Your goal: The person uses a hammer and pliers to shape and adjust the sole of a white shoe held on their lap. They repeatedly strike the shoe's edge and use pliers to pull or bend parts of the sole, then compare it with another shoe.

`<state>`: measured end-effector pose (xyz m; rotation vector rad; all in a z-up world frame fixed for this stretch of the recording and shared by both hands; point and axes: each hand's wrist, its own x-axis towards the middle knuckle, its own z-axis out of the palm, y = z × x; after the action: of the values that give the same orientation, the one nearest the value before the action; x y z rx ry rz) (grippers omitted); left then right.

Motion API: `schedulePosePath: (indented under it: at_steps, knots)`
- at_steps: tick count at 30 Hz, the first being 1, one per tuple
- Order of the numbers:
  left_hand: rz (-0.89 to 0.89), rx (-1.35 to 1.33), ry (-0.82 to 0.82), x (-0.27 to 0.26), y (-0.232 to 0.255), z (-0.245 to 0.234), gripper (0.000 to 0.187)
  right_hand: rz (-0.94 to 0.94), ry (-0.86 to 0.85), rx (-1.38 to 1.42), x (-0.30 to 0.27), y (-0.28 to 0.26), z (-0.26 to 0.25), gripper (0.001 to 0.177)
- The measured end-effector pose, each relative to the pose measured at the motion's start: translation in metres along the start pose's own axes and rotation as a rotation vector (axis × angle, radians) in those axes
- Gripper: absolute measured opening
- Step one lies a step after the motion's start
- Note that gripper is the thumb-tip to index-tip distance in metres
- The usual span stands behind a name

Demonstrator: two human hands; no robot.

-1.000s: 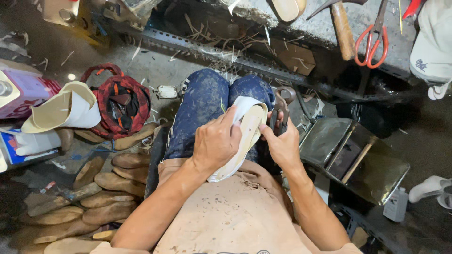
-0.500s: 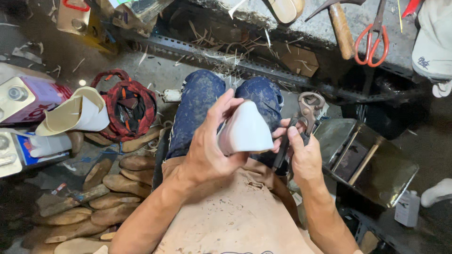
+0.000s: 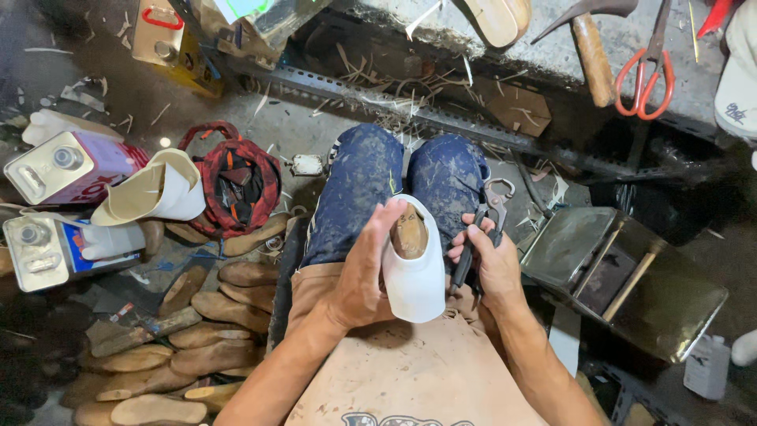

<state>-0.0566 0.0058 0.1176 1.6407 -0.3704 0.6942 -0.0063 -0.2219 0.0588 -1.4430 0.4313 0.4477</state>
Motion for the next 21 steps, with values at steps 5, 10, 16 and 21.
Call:
schedulePosePath:
  at_steps: [5,10,16,21]
  knots:
    - [-0.11,0.125,-0.056,0.042,0.005,-0.008,0.084,-0.182,-0.071,-0.369,-0.031,-0.043,0.001,0.046]
    - [-0.357,0.266,-0.095,0.08,-0.022,-0.002,0.094,-0.16,-0.191,-0.776,-0.082,-0.108,0.018,0.035]
    - [-0.339,0.317,-0.219,0.081,-0.023,0.011,0.089,-0.173,-0.348,-0.945,-0.1,-0.136,0.034,0.032]
    - [-0.26,0.328,-0.213,0.073,-0.02,0.016,0.082,-0.192,-0.363,-0.97,-0.106,-0.146,0.032,0.03]
